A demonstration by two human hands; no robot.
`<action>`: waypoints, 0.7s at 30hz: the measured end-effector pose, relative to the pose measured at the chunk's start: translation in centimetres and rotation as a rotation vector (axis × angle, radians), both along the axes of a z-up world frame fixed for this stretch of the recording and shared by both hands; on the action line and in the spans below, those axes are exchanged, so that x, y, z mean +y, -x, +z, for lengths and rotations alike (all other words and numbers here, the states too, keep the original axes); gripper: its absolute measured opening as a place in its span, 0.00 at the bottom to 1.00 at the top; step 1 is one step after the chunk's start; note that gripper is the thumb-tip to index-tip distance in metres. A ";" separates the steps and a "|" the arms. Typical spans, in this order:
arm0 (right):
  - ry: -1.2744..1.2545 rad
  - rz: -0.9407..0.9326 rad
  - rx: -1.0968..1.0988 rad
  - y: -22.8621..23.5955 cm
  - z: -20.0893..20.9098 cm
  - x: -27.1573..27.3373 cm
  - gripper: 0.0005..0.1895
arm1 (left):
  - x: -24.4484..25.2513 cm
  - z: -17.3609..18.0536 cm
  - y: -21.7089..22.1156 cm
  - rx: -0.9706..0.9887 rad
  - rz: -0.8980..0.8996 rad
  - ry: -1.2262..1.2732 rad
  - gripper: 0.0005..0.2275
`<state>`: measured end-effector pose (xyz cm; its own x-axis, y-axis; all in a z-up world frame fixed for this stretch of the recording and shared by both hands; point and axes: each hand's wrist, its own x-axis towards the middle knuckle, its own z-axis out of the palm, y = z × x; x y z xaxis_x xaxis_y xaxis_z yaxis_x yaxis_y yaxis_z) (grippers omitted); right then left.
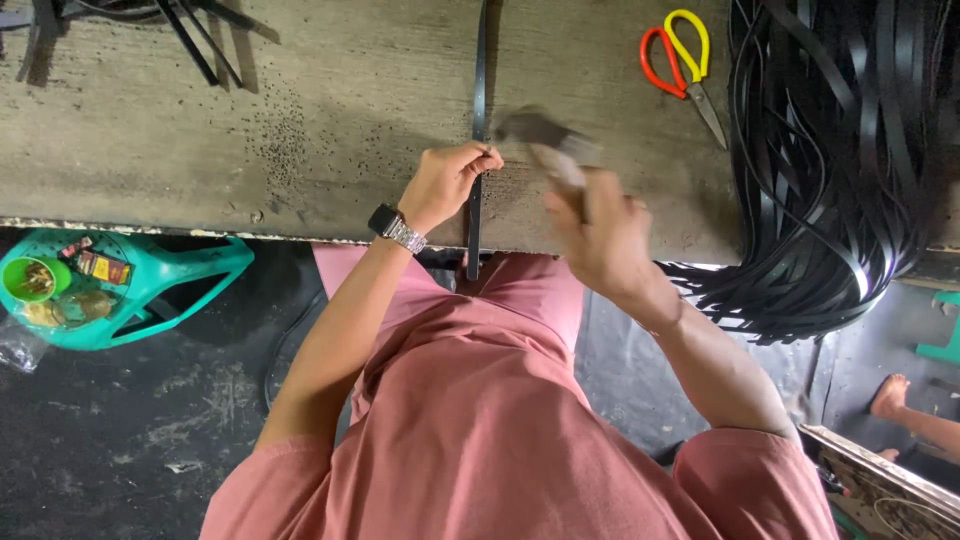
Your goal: Hammering a long black leather strip on a workbench to flatten or secure it during production.
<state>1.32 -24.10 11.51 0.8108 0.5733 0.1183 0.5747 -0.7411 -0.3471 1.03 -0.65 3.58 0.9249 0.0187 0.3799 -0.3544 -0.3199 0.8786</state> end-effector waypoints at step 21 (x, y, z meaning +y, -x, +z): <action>0.209 -0.428 -0.318 -7.4 -1.9 -4.0 0.12 | 1.0 1.1 0.3 0.051 -0.080 0.252 0.14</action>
<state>8.67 -28.06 9.61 0.9189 0.2392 0.3138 0.2604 -0.9651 -0.0269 0.73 0.36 4.67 0.9450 0.0333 0.3253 -0.3229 -0.0615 0.9444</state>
